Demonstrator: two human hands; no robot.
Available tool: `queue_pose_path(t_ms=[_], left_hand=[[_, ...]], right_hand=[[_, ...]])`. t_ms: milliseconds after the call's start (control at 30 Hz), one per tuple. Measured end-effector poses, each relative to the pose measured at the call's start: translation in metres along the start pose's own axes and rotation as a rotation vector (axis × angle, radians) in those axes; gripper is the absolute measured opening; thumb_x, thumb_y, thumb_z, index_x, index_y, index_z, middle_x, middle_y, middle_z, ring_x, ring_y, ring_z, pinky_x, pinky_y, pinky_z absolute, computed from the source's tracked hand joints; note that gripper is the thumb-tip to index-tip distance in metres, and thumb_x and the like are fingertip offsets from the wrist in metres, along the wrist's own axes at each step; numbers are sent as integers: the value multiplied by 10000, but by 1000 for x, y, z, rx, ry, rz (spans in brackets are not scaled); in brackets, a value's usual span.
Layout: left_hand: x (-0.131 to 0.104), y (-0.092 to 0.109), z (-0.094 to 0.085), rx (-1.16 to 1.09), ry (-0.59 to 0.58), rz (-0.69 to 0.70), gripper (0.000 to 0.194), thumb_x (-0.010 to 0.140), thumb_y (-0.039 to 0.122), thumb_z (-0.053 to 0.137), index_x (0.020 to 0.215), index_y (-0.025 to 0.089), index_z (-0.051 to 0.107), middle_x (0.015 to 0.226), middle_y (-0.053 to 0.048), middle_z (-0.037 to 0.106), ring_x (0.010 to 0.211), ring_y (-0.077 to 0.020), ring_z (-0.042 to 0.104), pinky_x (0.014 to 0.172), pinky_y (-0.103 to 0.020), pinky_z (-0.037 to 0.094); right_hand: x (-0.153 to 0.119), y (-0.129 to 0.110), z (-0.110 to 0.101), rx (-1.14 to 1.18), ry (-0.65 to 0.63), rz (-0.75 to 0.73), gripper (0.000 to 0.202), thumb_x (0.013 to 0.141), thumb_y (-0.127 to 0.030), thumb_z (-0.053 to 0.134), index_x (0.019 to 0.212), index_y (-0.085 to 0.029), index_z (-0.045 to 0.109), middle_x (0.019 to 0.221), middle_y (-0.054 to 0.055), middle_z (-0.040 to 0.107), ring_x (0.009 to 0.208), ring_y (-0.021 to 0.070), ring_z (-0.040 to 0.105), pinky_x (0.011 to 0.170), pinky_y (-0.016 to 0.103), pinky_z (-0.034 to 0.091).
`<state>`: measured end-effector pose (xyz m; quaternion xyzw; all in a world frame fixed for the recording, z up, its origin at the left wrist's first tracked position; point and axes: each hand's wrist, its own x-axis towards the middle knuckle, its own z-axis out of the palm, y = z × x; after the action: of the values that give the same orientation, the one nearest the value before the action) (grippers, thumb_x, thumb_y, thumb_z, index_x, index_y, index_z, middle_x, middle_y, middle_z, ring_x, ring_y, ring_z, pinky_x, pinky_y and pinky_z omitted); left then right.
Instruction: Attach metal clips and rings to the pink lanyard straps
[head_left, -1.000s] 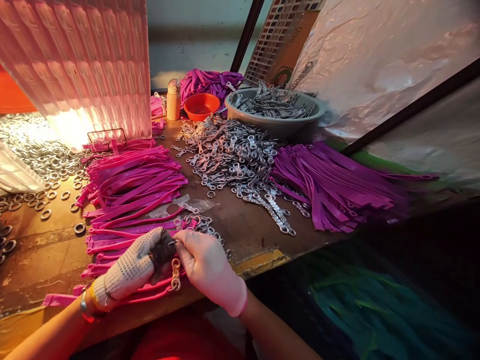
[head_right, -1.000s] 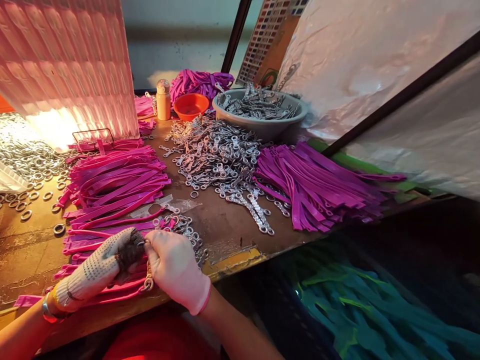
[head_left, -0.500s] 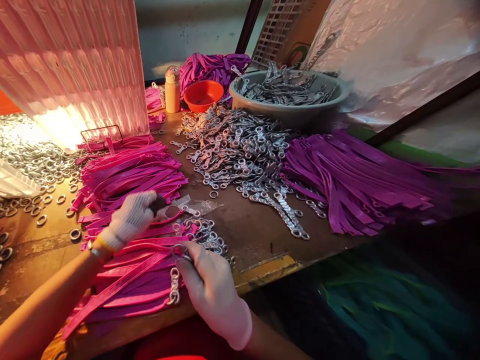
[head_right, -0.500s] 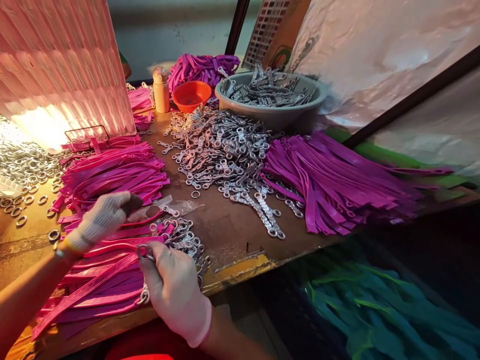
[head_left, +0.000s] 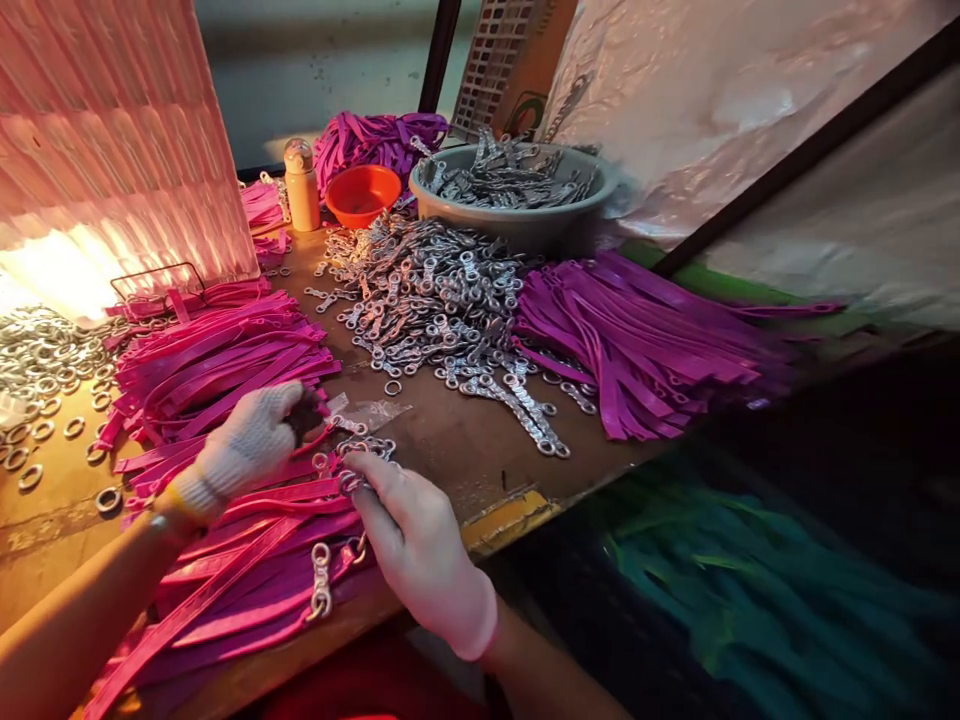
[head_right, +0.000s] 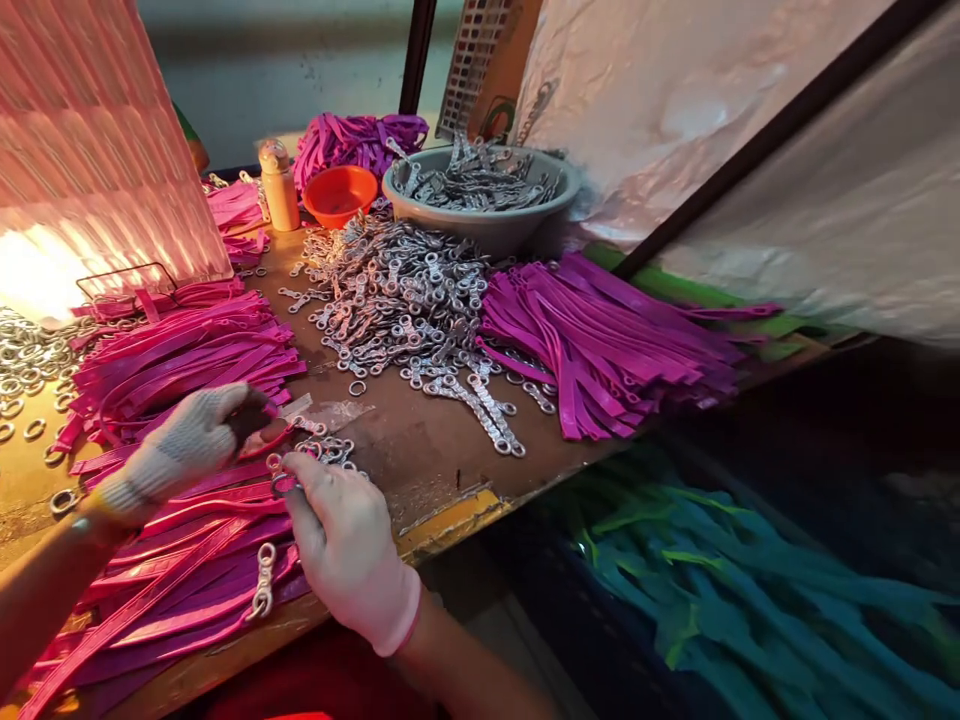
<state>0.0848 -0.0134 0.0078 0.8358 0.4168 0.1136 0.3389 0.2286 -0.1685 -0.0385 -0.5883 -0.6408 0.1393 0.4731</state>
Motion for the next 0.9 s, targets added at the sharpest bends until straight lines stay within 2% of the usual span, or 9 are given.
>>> queue_pose_path(t_ms=[67,133,267,400,600,667,733,800,900], left_hand=[[-36,2,1,-334,-85,-117,208,943,339,499,1002,188,629,617,40,562,448,-90,428,417,-182,353],[-67,4,9,-536,-92,-223,241,955,416,502,977,192,587,553,72,476,391,-68,316,362,-170,269],[-98,8,31,-683,-15,-349,354,922,527,544,807,196,490,526,78,427,390,-61,305,363,-173,257],[-110,1,44,-473,87,-262,315,923,460,551,781,179,539,576,42,494,473,-83,398,437,-189,331],[-131,-18,68,-102,269,-31,146,866,235,497,856,180,632,812,-54,686,701,-161,581,694,-282,508],[-134,-21,73,1,231,-30,174,795,175,494,888,179,642,864,-79,701,742,-188,609,740,-315,526],[-134,-21,72,61,116,-56,219,764,143,480,899,177,649,878,-90,704,748,-204,615,758,-338,528],[-132,-21,70,30,10,-75,233,773,140,482,923,187,655,888,-83,704,759,-209,616,771,-342,522],[-128,-23,70,-119,-41,-68,225,753,154,544,941,204,658,888,-72,694,798,-225,613,771,-336,506]], right_hand=[[6,1,-3,-57,-19,-47,259,1018,-196,447,1220,-185,609,1020,74,714,942,207,650,833,323,467],[11,-3,-1,-132,-71,-98,273,1010,-174,434,1223,-178,605,975,72,703,902,208,634,803,325,450],[10,-17,8,-394,-175,-204,206,938,-130,497,1093,-165,628,786,41,638,699,214,553,650,347,356],[3,-27,11,-618,-237,-381,161,849,-84,557,992,-136,608,743,49,578,642,215,484,611,362,277],[-5,-23,16,-719,-215,-545,185,893,-36,442,986,-102,587,704,44,512,616,201,409,601,359,225],[-9,-18,18,-688,-208,-542,205,914,-34,417,1002,-105,588,701,42,506,620,198,394,601,361,228],[-12,-13,19,-650,-202,-537,224,937,-42,400,1037,-101,591,703,43,507,631,198,389,610,362,250],[-16,-10,20,-608,-193,-530,254,947,-40,387,1105,-87,579,726,48,524,653,200,406,625,360,281],[-20,-9,23,-553,-184,-503,278,948,-37,390,1170,-88,548,759,51,551,675,202,438,640,355,318]])
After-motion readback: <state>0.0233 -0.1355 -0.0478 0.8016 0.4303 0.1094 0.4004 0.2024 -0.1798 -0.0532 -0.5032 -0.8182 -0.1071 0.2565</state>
